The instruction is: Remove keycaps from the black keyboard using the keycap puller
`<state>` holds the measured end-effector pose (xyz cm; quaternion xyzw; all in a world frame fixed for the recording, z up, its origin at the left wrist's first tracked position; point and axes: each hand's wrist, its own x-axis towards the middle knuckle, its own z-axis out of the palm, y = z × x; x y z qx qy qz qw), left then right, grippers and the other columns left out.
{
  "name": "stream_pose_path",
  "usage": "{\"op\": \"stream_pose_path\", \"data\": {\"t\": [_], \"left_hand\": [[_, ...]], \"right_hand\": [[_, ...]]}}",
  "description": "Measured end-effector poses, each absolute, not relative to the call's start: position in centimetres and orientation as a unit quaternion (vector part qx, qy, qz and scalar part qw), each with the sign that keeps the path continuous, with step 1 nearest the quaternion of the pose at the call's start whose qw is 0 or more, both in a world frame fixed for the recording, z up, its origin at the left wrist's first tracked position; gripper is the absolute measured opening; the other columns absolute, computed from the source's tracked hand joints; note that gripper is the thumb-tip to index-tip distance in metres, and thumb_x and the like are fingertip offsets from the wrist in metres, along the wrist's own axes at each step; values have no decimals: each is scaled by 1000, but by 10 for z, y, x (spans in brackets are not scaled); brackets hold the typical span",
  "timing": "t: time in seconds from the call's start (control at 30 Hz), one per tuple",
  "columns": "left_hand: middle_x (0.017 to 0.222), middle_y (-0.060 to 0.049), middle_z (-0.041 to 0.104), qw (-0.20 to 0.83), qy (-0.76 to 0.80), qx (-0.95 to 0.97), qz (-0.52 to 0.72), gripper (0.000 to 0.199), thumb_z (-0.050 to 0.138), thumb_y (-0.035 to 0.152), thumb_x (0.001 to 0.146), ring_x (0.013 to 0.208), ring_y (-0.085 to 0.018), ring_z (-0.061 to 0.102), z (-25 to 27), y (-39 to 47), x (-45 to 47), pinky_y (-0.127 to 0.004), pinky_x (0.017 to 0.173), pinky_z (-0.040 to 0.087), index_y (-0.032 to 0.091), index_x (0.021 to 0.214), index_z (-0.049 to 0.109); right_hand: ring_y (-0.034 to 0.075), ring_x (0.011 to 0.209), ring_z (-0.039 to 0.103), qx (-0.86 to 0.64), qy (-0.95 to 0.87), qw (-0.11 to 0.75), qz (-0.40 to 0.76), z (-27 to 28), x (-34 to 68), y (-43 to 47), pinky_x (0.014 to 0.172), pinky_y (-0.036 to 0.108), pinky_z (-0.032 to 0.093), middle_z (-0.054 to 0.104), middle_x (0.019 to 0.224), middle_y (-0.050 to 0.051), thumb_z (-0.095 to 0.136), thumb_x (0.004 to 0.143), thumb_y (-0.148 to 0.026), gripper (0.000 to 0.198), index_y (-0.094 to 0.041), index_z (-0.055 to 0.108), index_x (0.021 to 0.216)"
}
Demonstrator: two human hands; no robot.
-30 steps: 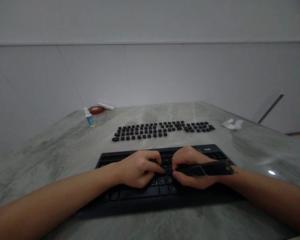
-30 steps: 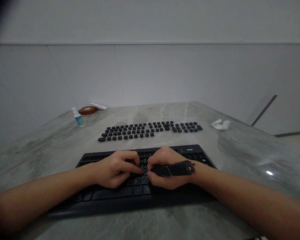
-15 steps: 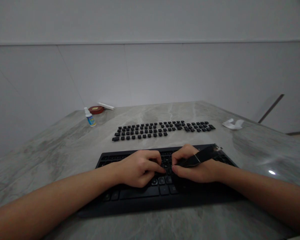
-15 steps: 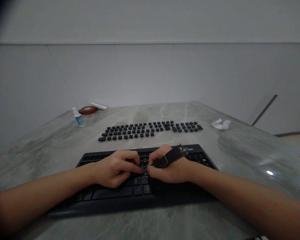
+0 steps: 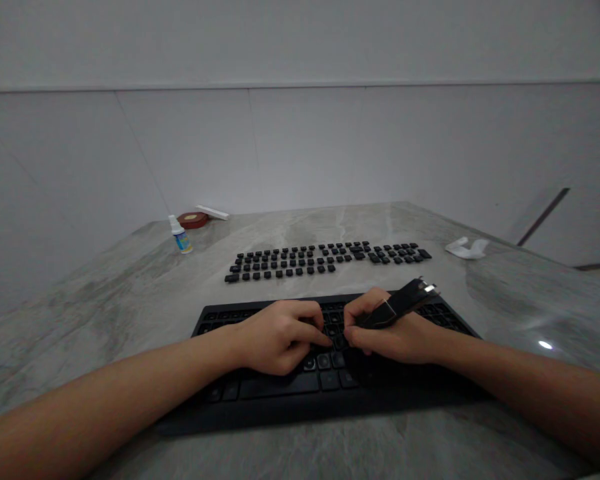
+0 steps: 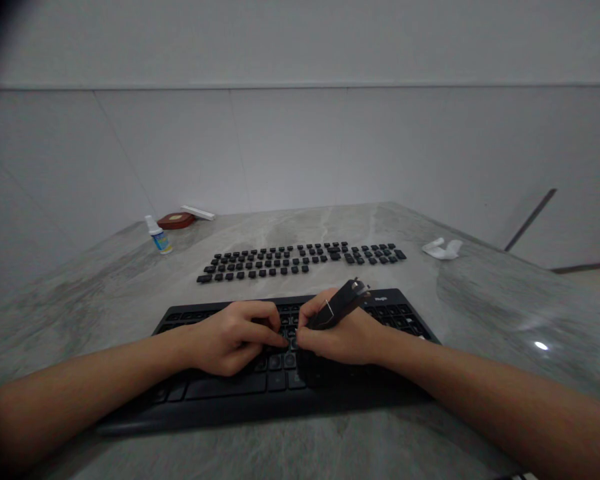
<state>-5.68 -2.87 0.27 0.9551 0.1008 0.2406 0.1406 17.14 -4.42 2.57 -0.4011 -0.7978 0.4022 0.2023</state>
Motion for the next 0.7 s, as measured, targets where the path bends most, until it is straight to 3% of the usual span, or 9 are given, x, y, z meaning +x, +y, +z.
{"op": "stream_pose_path", "data": {"t": [0.2, 0.7], "left_hand": [[92, -11, 62, 141, 96, 955, 244, 40, 43, 2, 76, 79, -17, 61, 2, -28, -57, -29, 70, 55, 12, 102, 71], [92, -11, 63, 137, 95, 955, 247, 41, 43, 2, 74, 80, -17, 61, 3, -28, -57, -27, 71, 54, 11, 101, 72]], "right_hand": [[9, 45, 48, -370, -835, 240, 328, 24, 170, -46, 43, 18, 34, 58, 49, 0, 54, 70, -19, 18, -14, 63, 56], [11, 43, 49, -493, -763, 249, 335, 28, 162, -61, 41, 20, 34, 56, 46, -1, 55, 67, -21, 16, -16, 65, 54]]}}
